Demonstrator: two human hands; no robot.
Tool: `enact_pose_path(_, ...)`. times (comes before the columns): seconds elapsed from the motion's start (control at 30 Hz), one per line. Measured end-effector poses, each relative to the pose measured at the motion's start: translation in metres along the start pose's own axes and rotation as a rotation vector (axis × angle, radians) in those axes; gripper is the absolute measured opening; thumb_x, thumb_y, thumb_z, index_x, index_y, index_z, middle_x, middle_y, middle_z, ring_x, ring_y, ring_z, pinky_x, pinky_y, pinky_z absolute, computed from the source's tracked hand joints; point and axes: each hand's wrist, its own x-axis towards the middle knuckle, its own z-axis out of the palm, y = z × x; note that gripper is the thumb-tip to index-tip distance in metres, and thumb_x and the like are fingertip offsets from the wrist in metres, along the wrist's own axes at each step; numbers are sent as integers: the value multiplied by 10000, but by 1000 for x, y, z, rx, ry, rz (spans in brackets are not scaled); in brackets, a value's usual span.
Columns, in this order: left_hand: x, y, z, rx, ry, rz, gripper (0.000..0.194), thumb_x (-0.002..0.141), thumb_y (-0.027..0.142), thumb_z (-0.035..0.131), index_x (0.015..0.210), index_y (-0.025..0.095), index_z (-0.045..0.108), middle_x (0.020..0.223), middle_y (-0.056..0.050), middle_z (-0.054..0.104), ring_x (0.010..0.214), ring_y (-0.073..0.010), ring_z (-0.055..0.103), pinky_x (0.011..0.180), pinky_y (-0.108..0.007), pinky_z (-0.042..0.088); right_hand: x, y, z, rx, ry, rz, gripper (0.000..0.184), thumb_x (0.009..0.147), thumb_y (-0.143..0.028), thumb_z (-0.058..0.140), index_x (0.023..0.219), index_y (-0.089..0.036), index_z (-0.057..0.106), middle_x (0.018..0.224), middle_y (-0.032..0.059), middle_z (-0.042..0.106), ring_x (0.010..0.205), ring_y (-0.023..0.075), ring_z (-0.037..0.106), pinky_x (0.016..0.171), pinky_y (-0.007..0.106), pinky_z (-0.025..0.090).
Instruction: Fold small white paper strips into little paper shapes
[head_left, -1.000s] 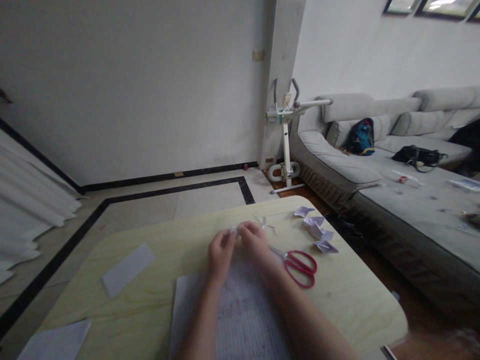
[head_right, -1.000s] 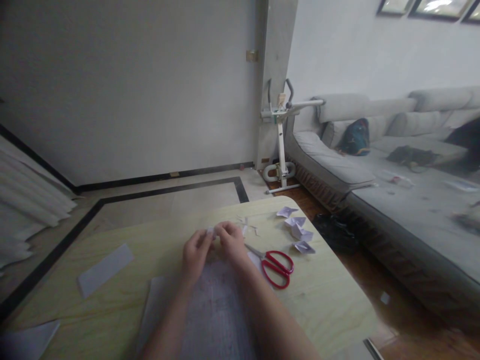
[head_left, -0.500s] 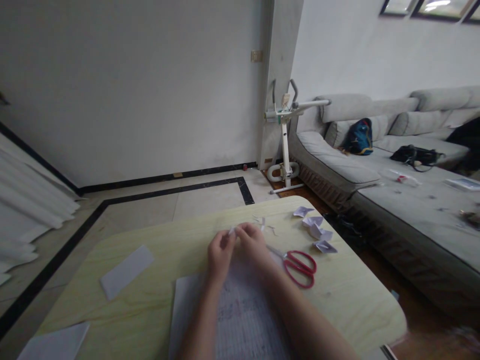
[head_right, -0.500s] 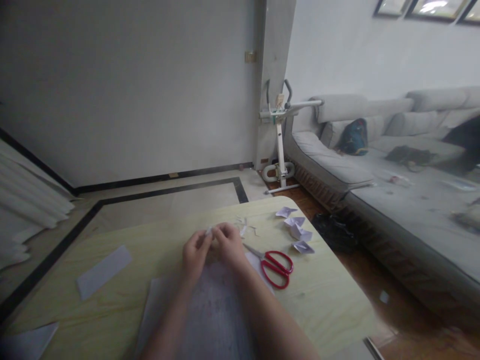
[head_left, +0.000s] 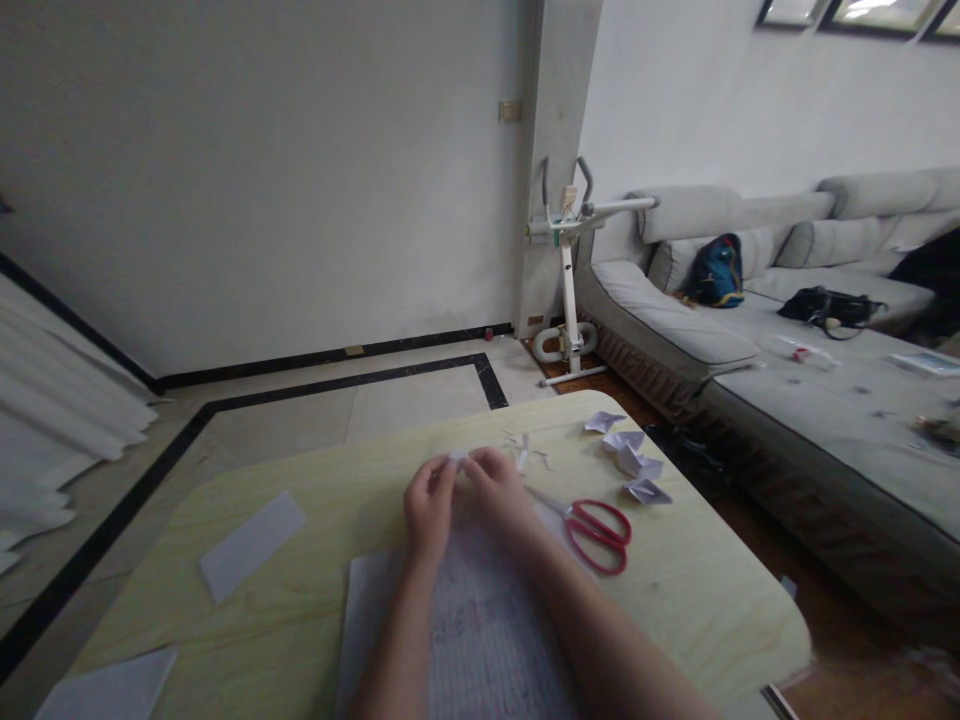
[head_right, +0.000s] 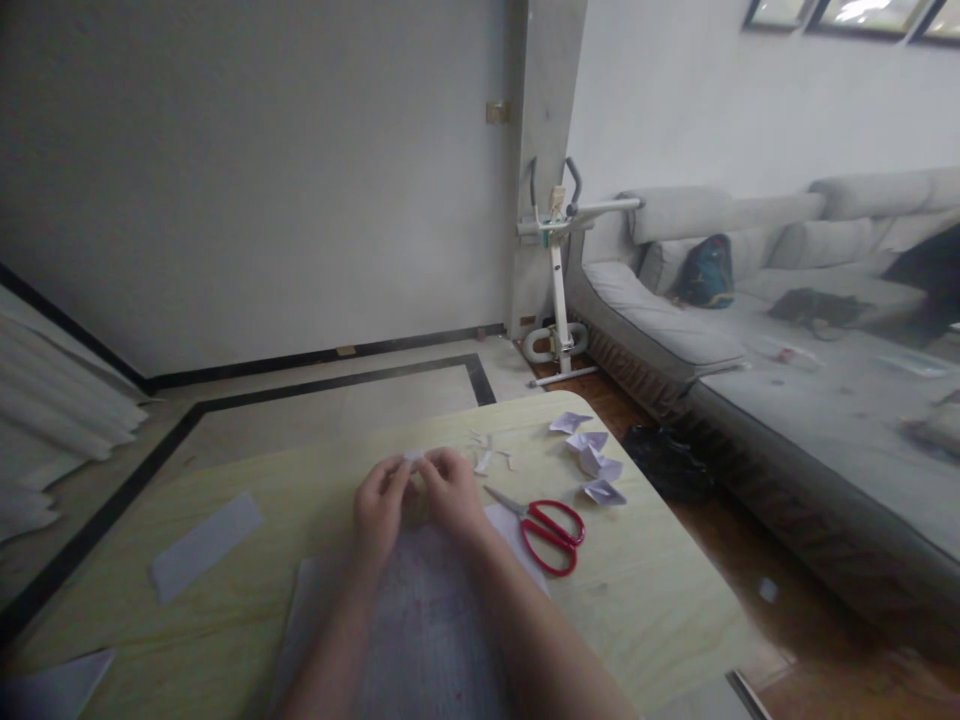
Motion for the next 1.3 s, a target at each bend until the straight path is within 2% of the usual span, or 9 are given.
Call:
enact_pose_path(0.13, 1, 1, 0, 31, 7, 21, 290, 734, 385, 581, 864, 139, 662, 848, -76, 685, 808, -199, 624, 729, -286, 486, 0, 3, 0, -75, -4, -15, 179, 792, -273, 511, 674, -152, 569, 609, -18, 522, 597, 116, 463, 558, 226, 340)
enact_pose_path(0.33, 0, 1, -2, 53, -8, 42, 276, 751, 387, 556, 822, 140, 656, 792, -61, 678, 755, -191, 622, 688, -275, 488, -2, 9, 1, -124, -50, -54, 197, 812, -288, 488, 667, -161, 530, 599, -32, 484, 581, 107, 435, 538, 220, 315)
enact_pose_path(0.6, 0, 2, -2, 27, -25, 52, 256, 742, 388, 564, 753, 143, 636, 710, -37, 656, 690, -174, 611, 633, -256, 491, -3, 10, 0, -71, -77, 6, 204, 796, -297, 499, 638, -167, 502, 582, -42, 452, 583, 103, 423, 523, 209, 307)
enact_pose_path(0.77, -3, 3, 2, 25, -62, 69, 270, 749, 390, 568, 837, 146, 645, 811, -59, 678, 769, -186, 622, 701, -272, 490, 1, 8, -1, 18, -44, 31, 184, 790, -287, 494, 661, -161, 529, 595, -37, 481, 576, 102, 436, 524, 211, 322)
enact_pose_path(0.9, -4, 3, 1, 49, -50, 90, 256, 768, 384, 550, 815, 149, 641, 770, -50, 670, 729, -178, 618, 672, -262, 487, -1, 5, 0, 1, -31, 43, 189, 782, -288, 502, 649, -158, 536, 580, -37, 485, 567, 102, 438, 519, 209, 325)
enact_pose_path(1.07, -1, 2, -2, 117, -56, 113, 217, 783, 341, 519, 773, 153, 627, 729, -41, 660, 706, -177, 609, 652, -258, 474, -7, 2, 3, -69, 41, -34, 138, 754, -284, 547, 675, -172, 528, 576, -50, 464, 551, 98, 432, 502, 203, 328)
enact_pose_path(1.13, -2, 2, -2, 132, -78, 114, 219, 786, 345, 514, 772, 155, 623, 725, -39, 661, 698, -176, 608, 637, -254, 470, -8, 2, 4, -77, 82, -49, 100, 738, -275, 564, 752, -177, 550, 606, -46, 490, 556, 101, 447, 504, 205, 341)
enact_pose_path(1.23, -4, 2, -2, 169, -144, 98, 255, 798, 383, 505, 801, 159, 626, 729, -37, 665, 686, -174, 608, 628, -252, 465, -5, 5, 3, -77, 136, -42, 165, 723, -221, 551, 879, -181, 585, 697, -20, 561, 600, 114, 490, 547, 215, 384)
enact_pose_path(1.3, -5, 1, -1, 208, -169, 114, 265, 802, 394, 501, 789, 163, 631, 724, -36, 665, 687, -175, 608, 638, -255, 462, -3, 7, 2, -82, 121, -38, 135, 719, -193, 532, 828, -178, 610, 712, -4, 588, 630, 124, 517, 581, 226, 405)
